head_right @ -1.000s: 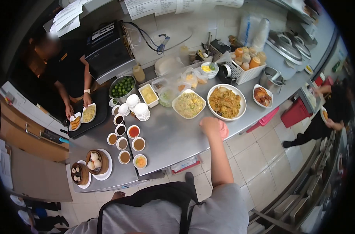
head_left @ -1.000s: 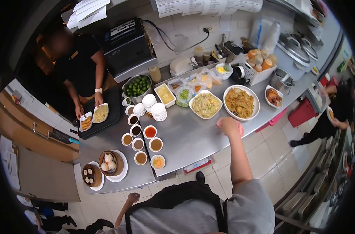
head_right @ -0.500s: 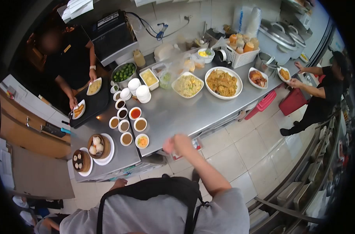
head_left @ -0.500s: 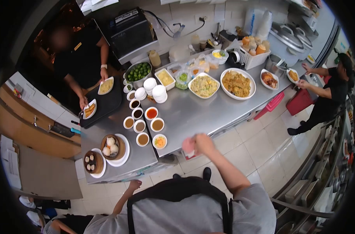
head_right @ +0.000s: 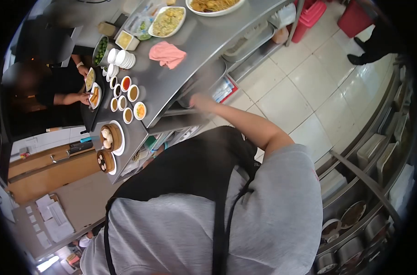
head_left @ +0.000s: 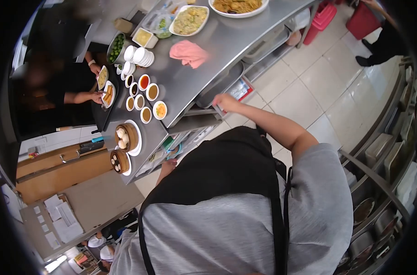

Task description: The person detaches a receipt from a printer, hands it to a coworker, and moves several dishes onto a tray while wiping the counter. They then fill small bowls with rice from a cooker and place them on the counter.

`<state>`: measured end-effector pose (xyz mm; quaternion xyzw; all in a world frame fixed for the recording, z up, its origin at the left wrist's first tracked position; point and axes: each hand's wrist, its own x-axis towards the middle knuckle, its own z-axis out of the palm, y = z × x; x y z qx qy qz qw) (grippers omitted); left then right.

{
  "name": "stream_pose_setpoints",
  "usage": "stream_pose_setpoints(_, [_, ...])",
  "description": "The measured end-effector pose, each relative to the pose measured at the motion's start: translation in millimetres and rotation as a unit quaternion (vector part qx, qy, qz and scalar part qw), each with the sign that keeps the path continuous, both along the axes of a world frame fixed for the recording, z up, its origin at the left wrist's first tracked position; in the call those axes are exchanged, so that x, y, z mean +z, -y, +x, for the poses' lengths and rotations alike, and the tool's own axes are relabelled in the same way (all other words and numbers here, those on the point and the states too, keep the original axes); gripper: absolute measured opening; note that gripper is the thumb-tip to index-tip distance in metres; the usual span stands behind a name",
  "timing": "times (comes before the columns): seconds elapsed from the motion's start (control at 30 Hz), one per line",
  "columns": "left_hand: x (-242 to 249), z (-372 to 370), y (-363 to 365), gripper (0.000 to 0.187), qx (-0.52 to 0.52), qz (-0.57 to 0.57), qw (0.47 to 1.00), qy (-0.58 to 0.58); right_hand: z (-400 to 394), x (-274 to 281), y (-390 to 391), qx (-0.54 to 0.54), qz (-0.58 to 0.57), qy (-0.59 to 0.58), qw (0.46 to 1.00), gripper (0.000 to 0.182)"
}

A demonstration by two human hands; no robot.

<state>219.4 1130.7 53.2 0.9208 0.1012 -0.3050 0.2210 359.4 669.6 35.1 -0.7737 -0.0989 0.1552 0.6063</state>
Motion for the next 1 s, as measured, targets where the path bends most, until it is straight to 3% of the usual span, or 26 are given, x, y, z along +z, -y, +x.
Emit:
stream_pose_setpoints(0.07, [31.3, 7.9, 14.6, 0.024, -0.067, 0.049, 0.996, 0.016, -4.0, -31.8, 31.1, -0.111, -0.117, 0.056, 0.985, 0.02])
stream_pose_setpoints(0.13, [80.0, 12.0, 57.1, 0.025, -0.047, 0.07, 0.996, -0.013, 21.3, -100.8, 40.4, -0.226, -0.052, -0.048, 0.972, 0.019])
stream_pose_setpoints(0.17, [92.3, 13.7, 71.8, 0.025, -0.024, 0.081, 0.996, -0.037, 25.8, -92.4, 46.7, -0.227, -0.047, -0.05, 0.971, 0.019])
stream_pose_setpoints(0.23, [75.0, 9.9, 43.8, 0.025, 0.005, 0.028, 0.999, -0.028, 38.8, -54.7, 57.8, -0.323, 0.176, -0.287, 0.884, 0.025])
stream_pose_setpoints(0.27, [69.0, 8.2, 33.9, 0.025, 0.037, -0.032, 0.999, -0.018, 46.0, -52.6, 54.8, -0.322, 0.179, -0.287, 0.884, 0.025])
stream_pose_setpoints(0.33, [74.4, 7.0, 38.9, 0.025, 0.033, -0.016, 0.999, -0.018, 61.0, -45.0, 51.2, -0.363, 0.435, -0.351, 0.745, 0.029])
stream_pose_setpoints(0.37, [76.7, 5.8, 40.4, 0.026, 0.03, -0.004, 0.999, -0.016, 62.3, -42.0, 51.7, -0.357, 0.436, -0.349, 0.749, 0.029])
stream_pose_setpoints(0.43, [88.5, -0.9, 53.7, 0.026, 0.04, 0.002, 0.999, -0.006, 63.8, -26.7, 52.4, -0.297, 0.571, -0.279, 0.713, 0.028])
stream_pose_setpoints(0.47, [94.1, -7.8, 58.4, 0.026, 0.046, 0.007, 0.999, -0.001, 82.5, -83.9, 35.1, -0.359, 0.569, -0.277, 0.686, 0.025])
stream_pose_setpoints(0.57, [82.2, -25.8, 37.7, 0.025, 0.108, 0.027, 0.994, 0.006, 79.4, -82.3, 43.3, -0.408, 0.539, -0.288, 0.678, 0.033])
stream_pose_setpoints(0.6, [78.9, -30.6, 32.4, 0.024, 0.112, 0.053, 0.992, -0.027, 78.6, -82.2, 45.8, -0.434, 0.51, -0.287, 0.685, 0.028])
stream_pose_setpoints(0.63, [79.3, -37.4, 32.1, 0.024, 0.122, 0.055, 0.991, -0.019, 79.7, -108.1, 55.5, -0.383, 0.521, -0.233, 0.726, 0.019])
stream_pose_setpoints(0.7, [70.9, -50.1, 15.9, 0.024, 0.139, 0.052, 0.989, -0.017, 62.6, -98.6, 73.7, -0.395, 0.512, -0.203, 0.735, 0.011])
stream_pose_setpoints(0.73, [60.0, -58.8, -0.7, 0.023, 0.157, 0.043, 0.987, -0.009, 57.8, -94.2, 77.3, -0.447, 0.498, -0.248, 0.7, 0.011])
stream_pose_setpoints(0.77, [50.6, -65.1, -15.2, 0.023, 0.179, 0.048, 0.983, 0.001, 40.2, -65.6, 79.2, -0.428, 0.448, -0.238, 0.748, 0.012])
stream_pose_setpoints(0.83, [46.4, -76.6, -40.1, 0.021, 0.23, 0.066, 0.971, 0.02, 24.5, -74.3, 75.5, -0.318, 0.324, -0.327, 0.829, 0.014])
stream_pose_setpoints(0.93, [52.4, -77.0, -75.5, 0.016, 0.375, 0.061, 0.925, 0.028, 6.9, -31.6, 28.4, -0.007, 0.116, -0.33, 0.937, 0.018])
stream_pose_setpoints(1.0, [61.4, -71.4, -98.0, 0.013, 0.524, -0.011, 0.843, 0.12, 5.2, 23.7, -27.7, 0.15, 0.066, -0.294, 0.942, 0.013])
